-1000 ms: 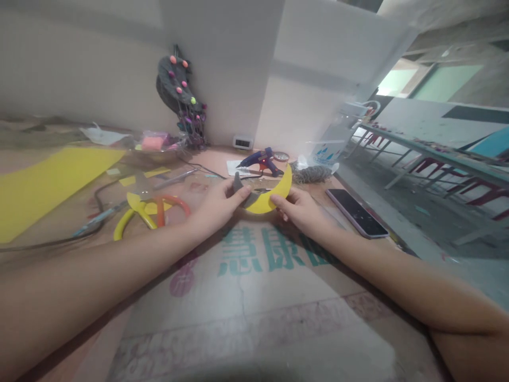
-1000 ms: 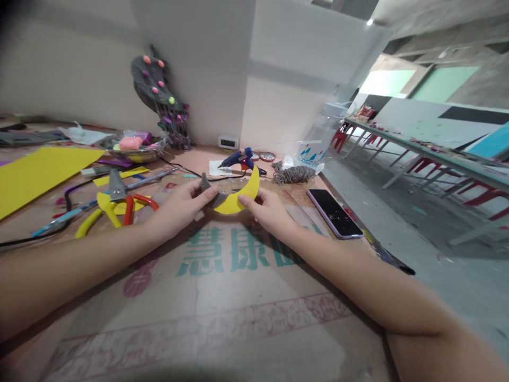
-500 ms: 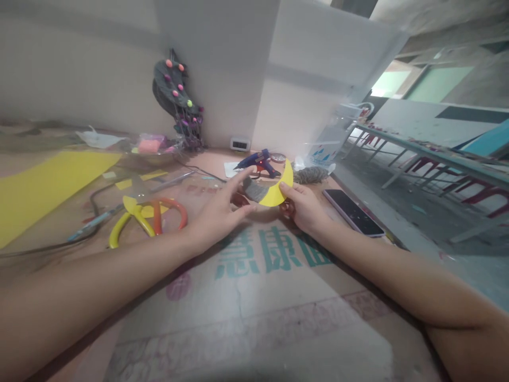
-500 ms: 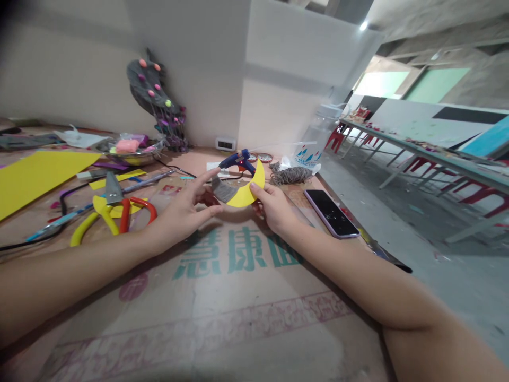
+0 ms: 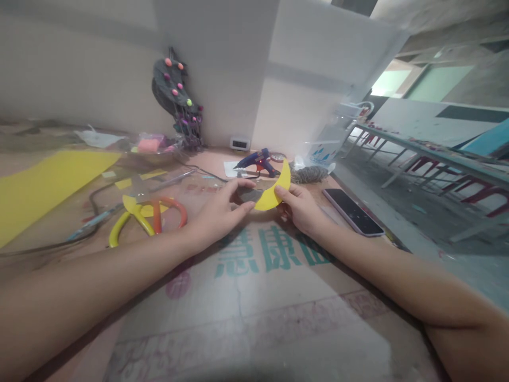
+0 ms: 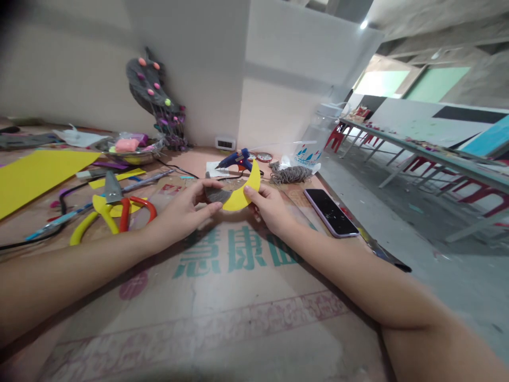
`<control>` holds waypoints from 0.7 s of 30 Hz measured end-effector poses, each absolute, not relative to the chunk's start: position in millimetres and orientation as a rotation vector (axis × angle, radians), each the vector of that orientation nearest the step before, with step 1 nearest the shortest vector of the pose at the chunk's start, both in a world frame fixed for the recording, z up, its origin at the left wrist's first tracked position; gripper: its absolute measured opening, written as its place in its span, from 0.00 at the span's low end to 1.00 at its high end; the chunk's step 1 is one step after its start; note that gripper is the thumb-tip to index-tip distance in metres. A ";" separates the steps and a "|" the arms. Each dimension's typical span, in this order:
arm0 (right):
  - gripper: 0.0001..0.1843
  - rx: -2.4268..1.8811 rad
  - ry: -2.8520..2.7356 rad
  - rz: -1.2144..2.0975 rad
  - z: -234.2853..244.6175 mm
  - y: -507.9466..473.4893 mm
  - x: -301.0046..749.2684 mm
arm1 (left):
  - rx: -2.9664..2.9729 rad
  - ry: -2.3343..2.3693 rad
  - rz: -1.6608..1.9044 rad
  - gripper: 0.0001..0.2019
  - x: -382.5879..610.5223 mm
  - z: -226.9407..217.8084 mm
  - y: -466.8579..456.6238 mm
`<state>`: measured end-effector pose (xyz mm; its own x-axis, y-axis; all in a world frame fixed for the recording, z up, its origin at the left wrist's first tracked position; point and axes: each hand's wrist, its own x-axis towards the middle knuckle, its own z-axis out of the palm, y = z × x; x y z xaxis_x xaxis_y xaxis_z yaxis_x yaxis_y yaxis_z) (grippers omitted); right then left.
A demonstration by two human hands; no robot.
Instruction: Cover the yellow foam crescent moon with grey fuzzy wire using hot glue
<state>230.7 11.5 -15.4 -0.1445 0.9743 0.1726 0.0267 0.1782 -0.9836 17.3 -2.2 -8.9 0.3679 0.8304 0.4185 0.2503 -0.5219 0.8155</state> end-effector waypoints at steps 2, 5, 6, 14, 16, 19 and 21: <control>0.20 -1.064 -1.454 1.125 -15.2 9.7 230.1 | 1.990 0.955 1.144 0.16 17.1 -10.3 -1.2; 0.20 -1.044 -1.448 1.108 -13.5 8.1 229.3 | 1.996 0.961 1.164 0.16 16.8 -11.7 -0.1; 0.19 -1.013 -1.427 1.111 -12.6 8.3 229.1 | 1.992 0.962 1.170 0.16 16.7 -11.9 0.1; 0.15 -1.070 -1.437 1.120 -5.5 10.6 228.6 | 1.960 0.934 1.209 0.12 15.2 -12.1 1.6; 0.18 -1.046 -1.474 1.186 -3.6 6.8 226.5 | 1.950 0.914 1.188 0.11 15.7 -11.8 1.8; 0.21 -0.961 -1.463 1.357 -0.6 1.4 222.8 | 1.914 0.909 1.116 0.10 16.9 -10.2 1.1; 0.21 -0.935 -1.436 1.448 -0.3 0.4 221.7 | 1.905 0.934 1.079 0.10 17.4 -9.2 0.4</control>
